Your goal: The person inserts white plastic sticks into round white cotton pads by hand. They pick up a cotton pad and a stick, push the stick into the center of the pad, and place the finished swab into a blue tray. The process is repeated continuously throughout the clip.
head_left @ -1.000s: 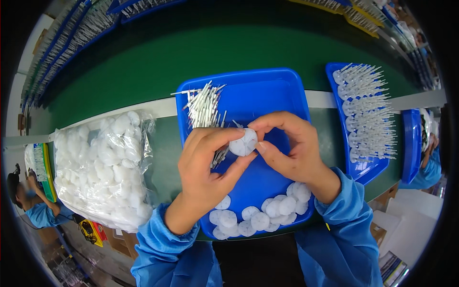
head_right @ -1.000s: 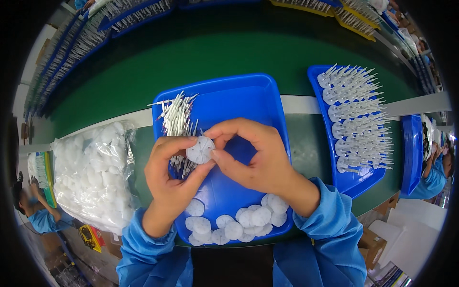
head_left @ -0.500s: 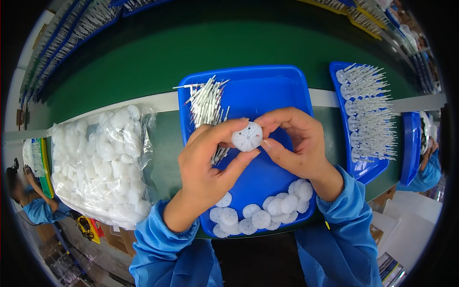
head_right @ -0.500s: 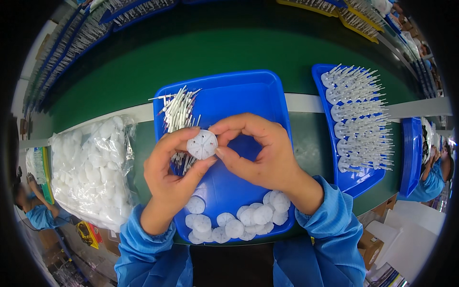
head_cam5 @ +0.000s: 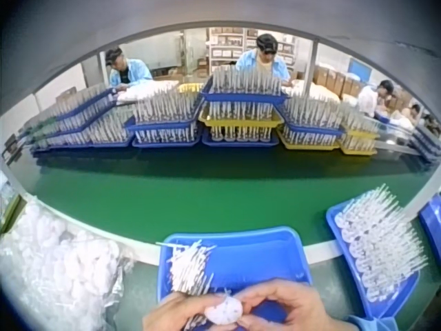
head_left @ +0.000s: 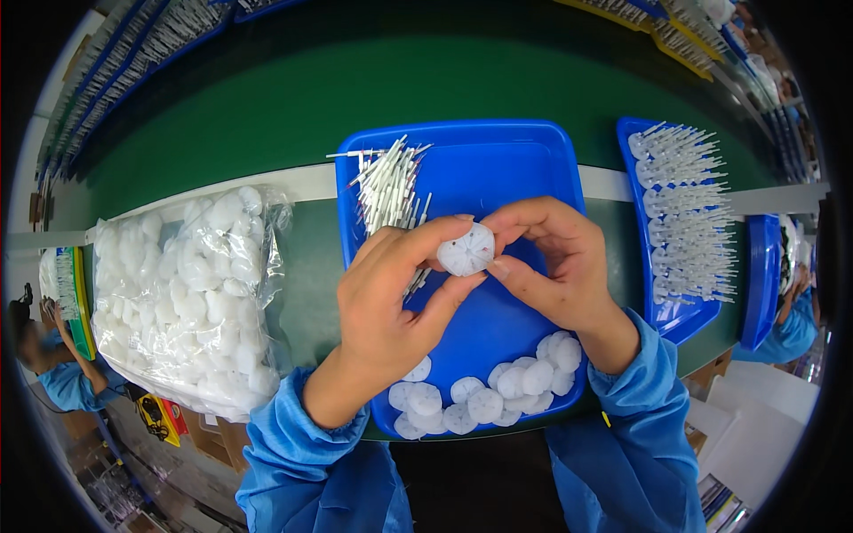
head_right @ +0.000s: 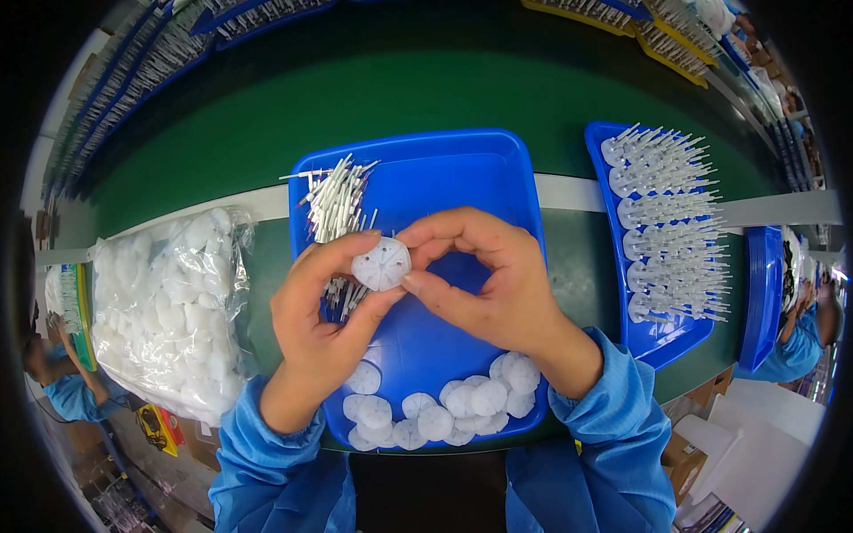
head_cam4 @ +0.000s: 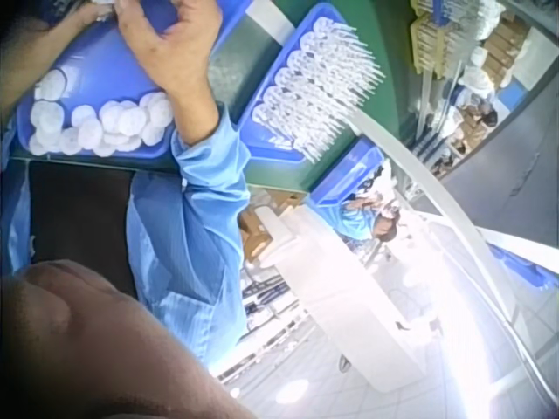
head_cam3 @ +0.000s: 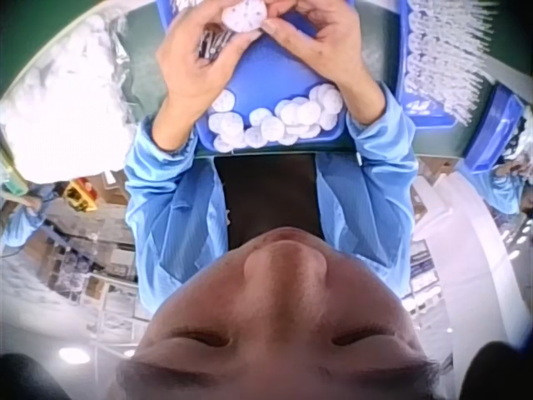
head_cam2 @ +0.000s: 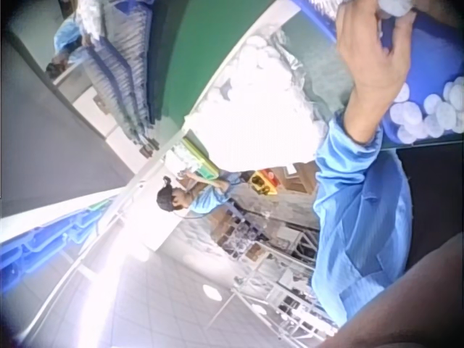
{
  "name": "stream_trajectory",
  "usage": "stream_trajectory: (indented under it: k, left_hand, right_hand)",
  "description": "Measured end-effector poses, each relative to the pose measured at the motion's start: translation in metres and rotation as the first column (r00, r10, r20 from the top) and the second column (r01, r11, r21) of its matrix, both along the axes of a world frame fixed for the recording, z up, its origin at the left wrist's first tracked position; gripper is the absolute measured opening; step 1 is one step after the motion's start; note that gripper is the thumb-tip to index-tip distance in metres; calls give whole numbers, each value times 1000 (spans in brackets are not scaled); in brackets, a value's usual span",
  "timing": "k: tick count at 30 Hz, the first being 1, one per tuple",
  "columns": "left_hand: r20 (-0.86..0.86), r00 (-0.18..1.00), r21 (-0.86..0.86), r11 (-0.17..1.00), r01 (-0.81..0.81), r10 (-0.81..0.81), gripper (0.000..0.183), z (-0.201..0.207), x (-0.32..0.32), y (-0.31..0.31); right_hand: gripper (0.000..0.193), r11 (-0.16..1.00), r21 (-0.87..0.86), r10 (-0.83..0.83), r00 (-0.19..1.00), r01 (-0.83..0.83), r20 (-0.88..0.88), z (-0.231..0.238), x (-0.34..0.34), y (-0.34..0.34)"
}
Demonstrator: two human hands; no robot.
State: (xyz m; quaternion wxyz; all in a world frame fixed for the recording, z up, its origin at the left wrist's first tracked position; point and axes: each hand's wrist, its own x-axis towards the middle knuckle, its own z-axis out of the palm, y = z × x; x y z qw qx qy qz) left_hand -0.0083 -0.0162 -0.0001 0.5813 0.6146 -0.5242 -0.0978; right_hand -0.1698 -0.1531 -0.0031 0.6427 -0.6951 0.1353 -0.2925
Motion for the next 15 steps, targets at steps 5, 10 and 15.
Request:
stream_trajectory:
  k: [5, 10, 15]
  left_hand:
    - [124, 992, 36, 999, -23, 18, 47, 2, 0, 2]
    - [211, 977, 91, 996, 3, -22, 48, 4, 1, 6]
    - [95, 995, 84, 996, 29, -37, 50, 2, 2, 6]
  right_hand:
    - [37, 999, -41, 7, 1000, -7, 0, -4, -1, -1]
    - [37, 995, -104, -13, 1000, 12, -10, -2, 1, 1]
    - [30, 998, -55, -27, 1000, 27, -1, -1, -1, 2]
